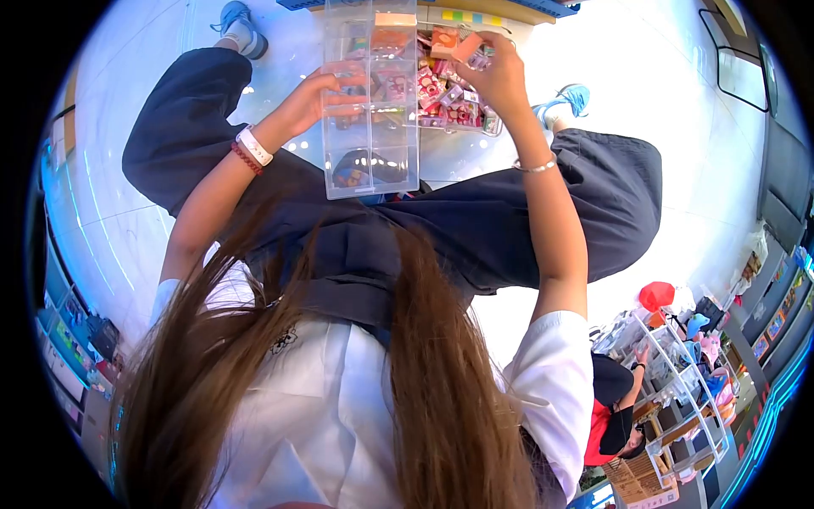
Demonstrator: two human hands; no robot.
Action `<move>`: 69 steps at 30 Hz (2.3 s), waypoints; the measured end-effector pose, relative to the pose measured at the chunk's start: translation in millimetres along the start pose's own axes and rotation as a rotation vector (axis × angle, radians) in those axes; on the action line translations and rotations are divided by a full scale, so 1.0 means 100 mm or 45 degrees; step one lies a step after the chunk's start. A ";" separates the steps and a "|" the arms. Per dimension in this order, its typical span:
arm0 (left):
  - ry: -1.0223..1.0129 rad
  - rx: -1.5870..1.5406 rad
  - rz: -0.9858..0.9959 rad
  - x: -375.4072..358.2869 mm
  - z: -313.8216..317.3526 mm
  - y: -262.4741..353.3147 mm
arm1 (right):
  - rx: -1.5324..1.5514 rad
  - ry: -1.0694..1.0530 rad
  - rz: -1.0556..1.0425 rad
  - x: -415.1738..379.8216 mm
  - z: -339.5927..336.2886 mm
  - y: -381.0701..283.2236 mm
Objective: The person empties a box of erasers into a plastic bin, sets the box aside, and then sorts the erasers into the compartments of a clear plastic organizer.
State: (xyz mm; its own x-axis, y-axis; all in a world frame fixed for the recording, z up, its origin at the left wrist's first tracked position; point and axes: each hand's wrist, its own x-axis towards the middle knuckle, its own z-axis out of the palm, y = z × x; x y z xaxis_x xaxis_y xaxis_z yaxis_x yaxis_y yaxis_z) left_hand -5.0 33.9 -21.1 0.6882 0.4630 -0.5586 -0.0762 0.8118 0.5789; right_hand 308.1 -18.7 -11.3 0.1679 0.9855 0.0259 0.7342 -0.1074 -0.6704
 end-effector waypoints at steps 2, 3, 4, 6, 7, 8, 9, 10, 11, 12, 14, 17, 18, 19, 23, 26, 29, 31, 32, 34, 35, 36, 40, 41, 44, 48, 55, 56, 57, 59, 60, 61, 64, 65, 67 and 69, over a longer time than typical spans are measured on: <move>0.068 0.038 -0.019 -0.01 0.05 0.00 | 0.144 0.083 -0.229 0.03 -0.24 -0.14; 0.071 0.036 -0.019 -0.02 0.05 -0.01 | 0.478 0.103 -0.204 0.04 -0.32 -0.23; 0.037 0.030 -0.013 -0.02 0.04 -0.02 | 0.814 0.124 -0.176 0.04 -0.40 -0.34; 0.004 0.035 -0.011 -0.02 0.05 0.00 | 1.204 0.062 0.187 0.01 -0.59 -0.45; 0.016 0.044 -0.020 -0.03 0.08 0.01 | 1.748 0.015 0.272 0.02 -0.64 -0.58; 0.028 0.054 -0.030 -0.04 0.10 0.01 | 2.291 -0.035 0.354 0.03 -0.70 -0.71; 0.024 0.061 -0.036 -0.03 0.10 0.01 | 2.295 -0.023 0.353 0.02 -0.70 -0.76; 0.009 0.047 -0.035 -0.02 0.08 -0.01 | 2.397 0.017 0.369 0.01 -0.70 -0.80; -0.007 0.034 -0.032 0.00 0.06 -0.02 | 2.498 0.057 0.381 0.00 -0.71 -0.81; -0.013 0.038 -0.034 0.02 0.04 -0.04 | 2.497 0.064 0.377 0.01 -0.71 -0.70; -0.011 0.007 -0.031 0.05 0.00 -0.08 | 2.880 -0.738 0.467 0.05 -0.65 -0.31; -0.005 0.072 -0.049 0.04 0.02 -0.10 | 1.812 -0.335 0.655 -0.01 -0.57 -0.35; -0.006 0.073 -0.050 0.04 0.03 -0.10 | 1.510 -0.387 0.640 -0.04 -0.59 -0.53; -0.027 0.079 -0.044 0.04 0.04 -0.10 | 1.509 -0.387 0.641 -0.07 -0.57 -0.57; -0.049 0.059 -0.013 0.01 0.13 -0.06 | 0.986 -0.515 0.341 -0.10 -0.49 -0.64; -0.031 0.105 -0.046 0.03 0.09 -0.11 | 0.674 -0.472 0.140 -0.08 -0.43 -0.65; -0.038 0.105 -0.067 0.01 0.11 -0.12 | 0.504 -0.326 0.008 -0.09 -0.36 -0.72; -0.076 0.074 -0.104 0.04 0.09 -0.15 | 0.263 -0.282 -0.137 -0.11 -0.36 -0.77; -0.120 0.057 -0.132 0.05 0.06 -0.15 | 0.266 -0.291 -0.137 -0.13 -0.31 -0.76; -0.117 0.052 -0.136 0.03 0.08 -0.15 | -0.022 -0.085 -0.458 -0.16 -0.20 -0.77; -0.122 0.055 -0.135 0.02 0.09 -0.14 | -0.019 -0.089 -0.457 -0.18 -0.18 -0.78; -0.122 0.052 -0.138 0.02 0.10 -0.13 | -0.094 -0.128 -0.445 -0.21 -0.19 -0.86; -0.091 0.110 -0.151 0.01 0.12 -0.13 | -0.102 -0.042 -0.544 -0.21 -0.15 -0.89; -0.090 0.118 -0.153 0.01 0.12 -0.13 | -0.103 -0.042 -0.541 -0.20 -0.16 -0.88; -0.113 0.122 -0.141 0.00 0.14 -0.11 | -0.148 -0.156 -0.552 -0.19 -0.22 -0.86; -0.095 0.198 -0.098 -0.04 0.21 -0.07 | -0.428 -0.102 -0.701 -0.26 -0.17 -0.89; -0.145 0.263 -0.147 -0.03 0.18 -0.11 | -0.555 -0.130 -0.652 -0.34 -0.16 -0.92; -0.150 0.260 -0.145 -0.03 0.18 -0.11 | -0.555 -0.130 -0.654 -0.34 -0.12 -0.92; -0.149 0.259 -0.145 -0.03 0.18 -0.10 | -0.503 -0.134 -0.658 -0.35 -0.06 -0.92; -0.207 0.321 -0.114 -0.04 0.20 -0.08 | -0.451 -0.134 -0.655 -0.38 0.03 -0.93; -0.213 0.325 -0.117 -0.03 0.20 -0.08 | -0.365 -0.126 -0.646 -0.38 0.06 -0.93; -0.214 0.298 -0.119 -0.04 0.20 -0.08 | -0.278 -0.119 -0.638 -0.38 0.08 -0.93; -0.211 0.209 -0.131 -0.03 0.16 -0.10 | -0.243 -0.070 -0.717 -0.32 0.04 -0.86; -0.207 0.149 -0.141 -0.03 0.13 -0.11 | -0.240 -0.073 -0.719 -0.32 0.01 -0.85; -0.196 0.102 -0.136 -0.02 0.11 -0.12 | -0.179 -0.018 -0.529 -0.28 -0.09 -0.90; -0.192 0.057 -0.131 -0.02 0.10 -0.11 | -0.210 -0.012 -0.503 -0.28 -0.13 -0.88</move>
State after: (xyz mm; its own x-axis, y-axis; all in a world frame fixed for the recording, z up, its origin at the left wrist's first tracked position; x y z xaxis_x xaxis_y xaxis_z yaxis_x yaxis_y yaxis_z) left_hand 1.7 20.4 -21.1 0.7913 0.3173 -0.5227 0.0299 0.8337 0.5514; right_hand 247.1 -38.1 56.4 -0.1532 0.9561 0.2497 0.8361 0.2601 -0.4830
